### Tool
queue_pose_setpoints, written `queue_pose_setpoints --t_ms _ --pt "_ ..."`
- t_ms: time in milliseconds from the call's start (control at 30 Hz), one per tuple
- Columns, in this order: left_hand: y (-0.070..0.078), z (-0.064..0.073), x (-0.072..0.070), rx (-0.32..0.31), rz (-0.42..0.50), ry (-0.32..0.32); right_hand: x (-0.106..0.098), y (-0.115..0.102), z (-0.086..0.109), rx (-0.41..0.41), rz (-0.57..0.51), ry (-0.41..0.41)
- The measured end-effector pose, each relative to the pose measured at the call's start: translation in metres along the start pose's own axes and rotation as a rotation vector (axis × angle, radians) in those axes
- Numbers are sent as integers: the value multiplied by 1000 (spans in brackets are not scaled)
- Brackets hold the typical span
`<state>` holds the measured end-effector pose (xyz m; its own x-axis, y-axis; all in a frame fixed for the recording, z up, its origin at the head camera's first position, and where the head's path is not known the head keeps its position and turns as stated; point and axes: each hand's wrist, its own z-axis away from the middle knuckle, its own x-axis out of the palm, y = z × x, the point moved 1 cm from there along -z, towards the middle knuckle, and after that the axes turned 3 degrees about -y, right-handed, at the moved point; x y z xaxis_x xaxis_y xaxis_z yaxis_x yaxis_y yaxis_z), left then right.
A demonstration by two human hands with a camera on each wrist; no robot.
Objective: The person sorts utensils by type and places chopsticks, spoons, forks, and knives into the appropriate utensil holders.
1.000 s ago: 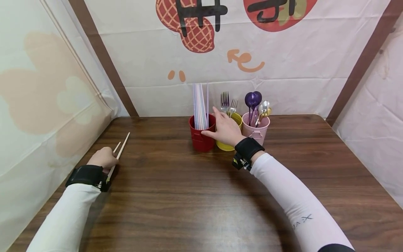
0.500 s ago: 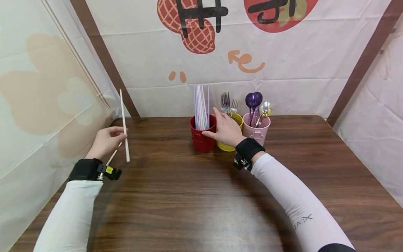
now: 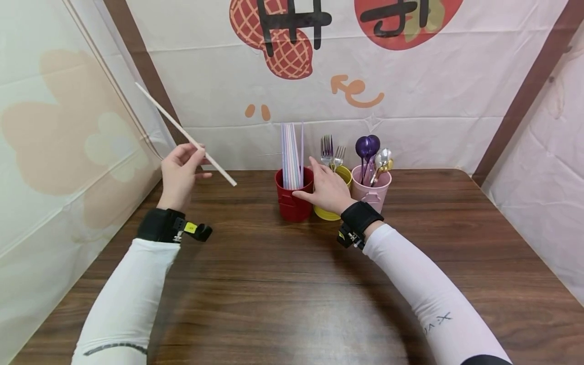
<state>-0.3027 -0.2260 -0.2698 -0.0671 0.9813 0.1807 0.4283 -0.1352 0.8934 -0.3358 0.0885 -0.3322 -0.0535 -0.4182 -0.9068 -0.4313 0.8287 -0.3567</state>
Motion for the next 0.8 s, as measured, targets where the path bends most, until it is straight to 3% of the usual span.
queue_pose_setpoints --t_ms 233,367,567,800 --pt "-1 -7 46 174 -86 57 1 1 0 -2 3 13" --pt "-12 -7 66 232 -114 20 2 0 0 -1 1 7" --pt "-31 0 86 244 -191 -76 3 0 -1 5 11 -3" --pt "-54 4 98 203 -297 -175 2 1 -2 12 16 -4"
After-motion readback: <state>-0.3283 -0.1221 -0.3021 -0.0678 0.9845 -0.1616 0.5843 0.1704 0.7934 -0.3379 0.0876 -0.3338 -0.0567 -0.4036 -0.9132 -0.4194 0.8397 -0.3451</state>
